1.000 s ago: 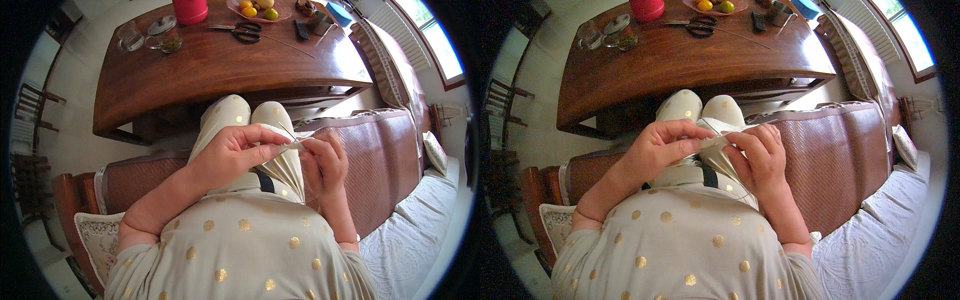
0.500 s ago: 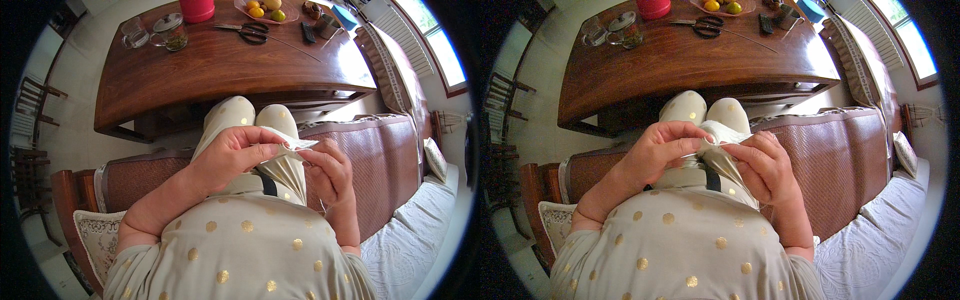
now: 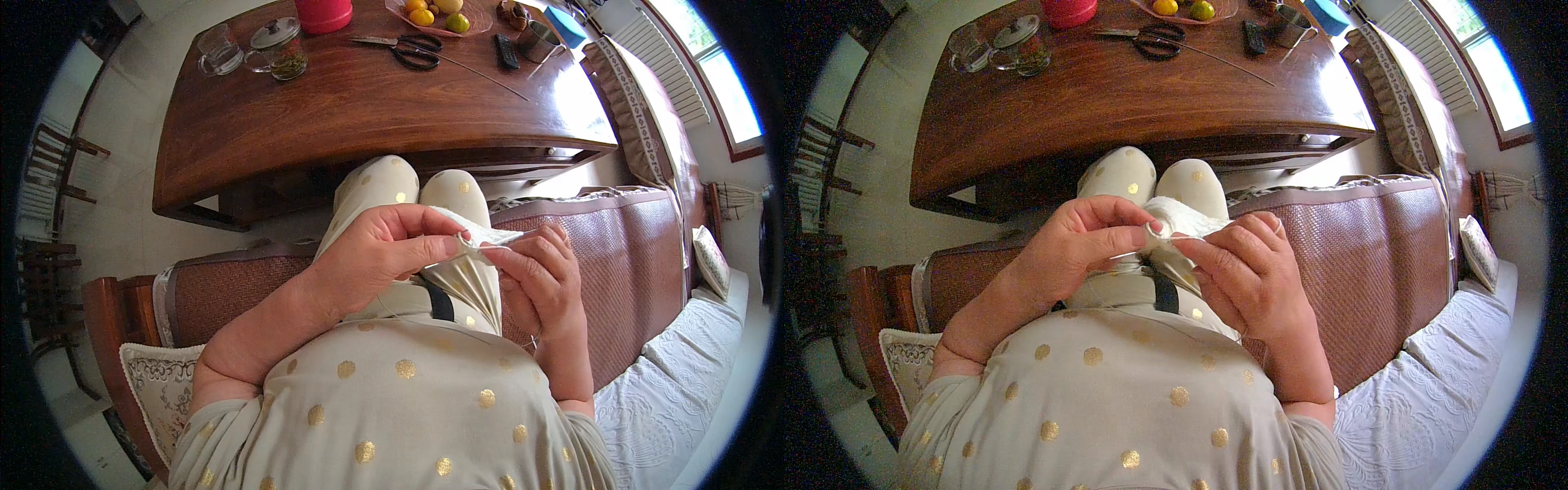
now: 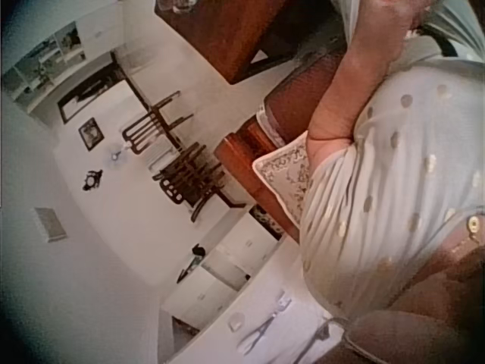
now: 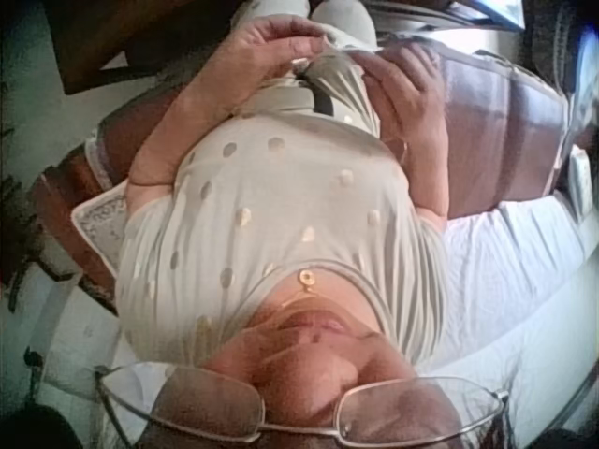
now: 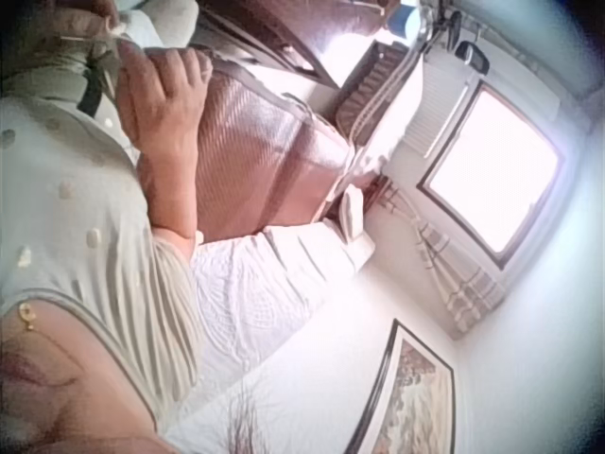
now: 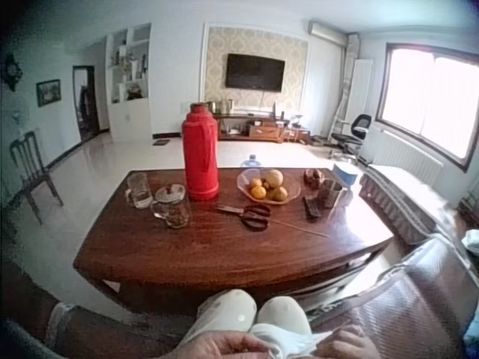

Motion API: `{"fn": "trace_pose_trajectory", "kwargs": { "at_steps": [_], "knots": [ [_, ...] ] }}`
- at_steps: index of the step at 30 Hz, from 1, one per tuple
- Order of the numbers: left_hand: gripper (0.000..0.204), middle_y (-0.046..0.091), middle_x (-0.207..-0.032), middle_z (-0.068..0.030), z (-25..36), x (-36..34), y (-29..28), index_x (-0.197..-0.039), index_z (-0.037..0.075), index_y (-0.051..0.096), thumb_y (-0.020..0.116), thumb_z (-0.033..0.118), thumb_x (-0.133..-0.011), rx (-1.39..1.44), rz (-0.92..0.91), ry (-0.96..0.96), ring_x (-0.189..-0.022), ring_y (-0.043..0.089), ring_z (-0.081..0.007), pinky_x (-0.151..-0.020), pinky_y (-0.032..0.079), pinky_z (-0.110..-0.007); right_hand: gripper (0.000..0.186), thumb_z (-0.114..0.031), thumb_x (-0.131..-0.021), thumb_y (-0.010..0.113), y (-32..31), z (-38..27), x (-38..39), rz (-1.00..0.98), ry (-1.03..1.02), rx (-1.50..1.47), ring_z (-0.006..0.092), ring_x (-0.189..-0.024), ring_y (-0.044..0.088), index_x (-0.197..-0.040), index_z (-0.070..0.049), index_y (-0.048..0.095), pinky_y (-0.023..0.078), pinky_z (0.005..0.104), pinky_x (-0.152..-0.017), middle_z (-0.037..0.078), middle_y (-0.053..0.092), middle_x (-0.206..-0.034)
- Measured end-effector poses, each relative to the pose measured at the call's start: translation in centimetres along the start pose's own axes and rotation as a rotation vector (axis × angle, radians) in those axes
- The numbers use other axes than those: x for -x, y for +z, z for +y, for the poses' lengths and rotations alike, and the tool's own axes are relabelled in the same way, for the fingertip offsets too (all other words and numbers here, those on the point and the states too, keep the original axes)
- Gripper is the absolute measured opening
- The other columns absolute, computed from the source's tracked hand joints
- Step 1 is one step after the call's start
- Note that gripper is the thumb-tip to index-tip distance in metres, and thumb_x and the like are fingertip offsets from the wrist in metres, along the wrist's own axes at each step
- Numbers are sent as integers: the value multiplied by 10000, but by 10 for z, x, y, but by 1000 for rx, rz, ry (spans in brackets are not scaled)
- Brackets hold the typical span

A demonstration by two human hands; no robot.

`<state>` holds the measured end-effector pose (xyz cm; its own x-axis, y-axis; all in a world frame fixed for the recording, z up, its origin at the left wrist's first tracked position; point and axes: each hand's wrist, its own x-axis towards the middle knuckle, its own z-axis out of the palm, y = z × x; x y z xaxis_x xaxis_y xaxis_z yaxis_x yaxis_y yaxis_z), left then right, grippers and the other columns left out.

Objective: The person sits on a sofa and knits a white fabric using knitting needles and yarn. They repeatedly insert the needle, wrap the yarn, and pull loops through to form stitches, occasionally adjusting the fabric and yarn tension.

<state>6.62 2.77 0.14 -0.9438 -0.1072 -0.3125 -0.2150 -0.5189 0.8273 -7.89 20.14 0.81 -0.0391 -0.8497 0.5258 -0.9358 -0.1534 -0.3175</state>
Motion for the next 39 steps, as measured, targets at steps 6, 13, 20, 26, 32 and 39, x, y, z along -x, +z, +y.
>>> {"fn": "trace_pose_trajectory", "kwargs": {
  "at_steps": [6, 13, 20, 26, 32, 39],
  "knots": [
    [150, 631, -829, 33, -3, -1, -3, -1003, 71, 670, 625, 119, -868, 62, -1, 31, -663, 483, -6, -568, 372, -155, 369, -47, -683, 685, 2, -2, 0, 23, 22, -23, 193, -679, 514, -1049, -49, 648, 397, 319, -644, 31, 551, -763],
    [142, 658, -924, -16, -5, -1, -6, -1006, 34, 656, 604, 88, -885, 7, -8, 74, -830, 584, -57, -750, 474, -199, 336, -52, -697, 669, 2, 4, -2, -9, 22, -82, 199, -673, 515, -1033, -41, 648, 398, 328, -642, 39, 547, -754],
    [151, 656, -907, -16, -8, -3, -3, -1004, 42, 653, 598, 139, -901, -31, -39, 73, -829, 584, -62, -742, 472, -200, 308, -153, -701, 704, 4, 0, -4, -10, 17, 54, 211, -709, 523, -993, -69, 652, 398, 350, -703, 35, 578, -818],
    [182, 634, -879, 0, -11, -4, -9, -998, 22, 640, 566, 175, -931, 70, -54, -18, -778, 566, -43, -682, 471, -199, 411, -358, -701, 733, 7, -12, -31, -65, 69, 172, 239, -858, 543, -983, -85, 611, 387, 367, -822, 48, 589, -855],
    [182, 610, -814, 22, -8, -5, -6, -977, 33, 649, 584, 194, -922, 122, -19, -14, -693, 515, -24, -606, 422, -183, 622, -491, -612, 753, 25, 8, -52, 8, -56, -63, 251, -818, 531, -1060, -82, 615, 412, 368, -743, 59, 551, -903],
    [110, 627, -830, 1, -9, -8, -11, -915, 42, 642, 597, 136, -879, 138, 109, 11, -590, 449, -23, -495, 345, -167, 304, -309, -619, 770, 15, 17, -14, 142, -6, 60, 170, -645, 449, -889, -175, 725, 344, 310, -584, -7, 420, -692]
  ]
}}
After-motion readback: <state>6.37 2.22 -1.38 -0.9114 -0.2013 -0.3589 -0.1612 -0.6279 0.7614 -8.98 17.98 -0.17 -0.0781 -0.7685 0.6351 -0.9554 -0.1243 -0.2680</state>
